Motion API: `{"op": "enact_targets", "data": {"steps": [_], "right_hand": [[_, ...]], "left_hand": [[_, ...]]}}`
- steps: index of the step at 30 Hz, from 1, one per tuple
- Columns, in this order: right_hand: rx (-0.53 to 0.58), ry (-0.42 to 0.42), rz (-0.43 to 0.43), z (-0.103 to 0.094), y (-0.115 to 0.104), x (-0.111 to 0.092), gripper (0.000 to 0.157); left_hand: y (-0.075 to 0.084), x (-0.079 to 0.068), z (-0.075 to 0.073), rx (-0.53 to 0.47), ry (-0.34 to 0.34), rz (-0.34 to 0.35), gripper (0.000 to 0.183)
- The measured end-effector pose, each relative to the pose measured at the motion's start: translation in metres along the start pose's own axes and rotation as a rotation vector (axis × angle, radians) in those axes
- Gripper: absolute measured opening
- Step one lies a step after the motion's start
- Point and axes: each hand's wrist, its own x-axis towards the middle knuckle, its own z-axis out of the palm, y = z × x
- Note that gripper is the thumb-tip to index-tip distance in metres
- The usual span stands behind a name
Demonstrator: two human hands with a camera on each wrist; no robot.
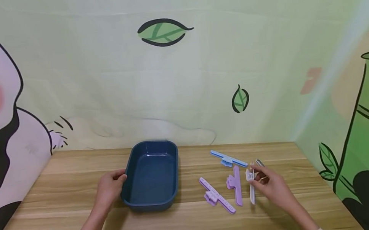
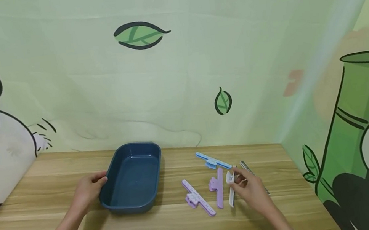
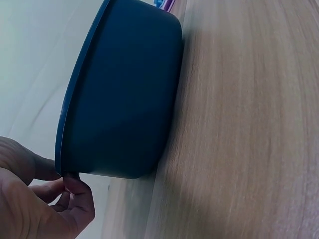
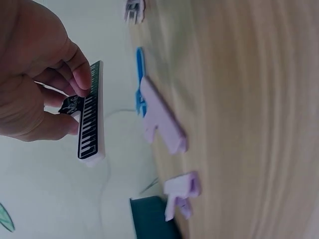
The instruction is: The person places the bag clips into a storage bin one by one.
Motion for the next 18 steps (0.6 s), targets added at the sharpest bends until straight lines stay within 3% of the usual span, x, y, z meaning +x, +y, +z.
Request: {"op": "enact_targets", "data": {"steps": [12,18], "right_hand": [[0.160,-0.005,0.143,-0.014,-0.027,0.003,0.049],[0.213,-0.003,0.166,-0.015,-0.033,0.006,0.049]], "left_hand": [[0.001,0.001,0.000,-0.003,-0.009,-0.017,0.033],[0.003,0.000,0.001,-0.007,-0.009,-0.024,0.033]]}}
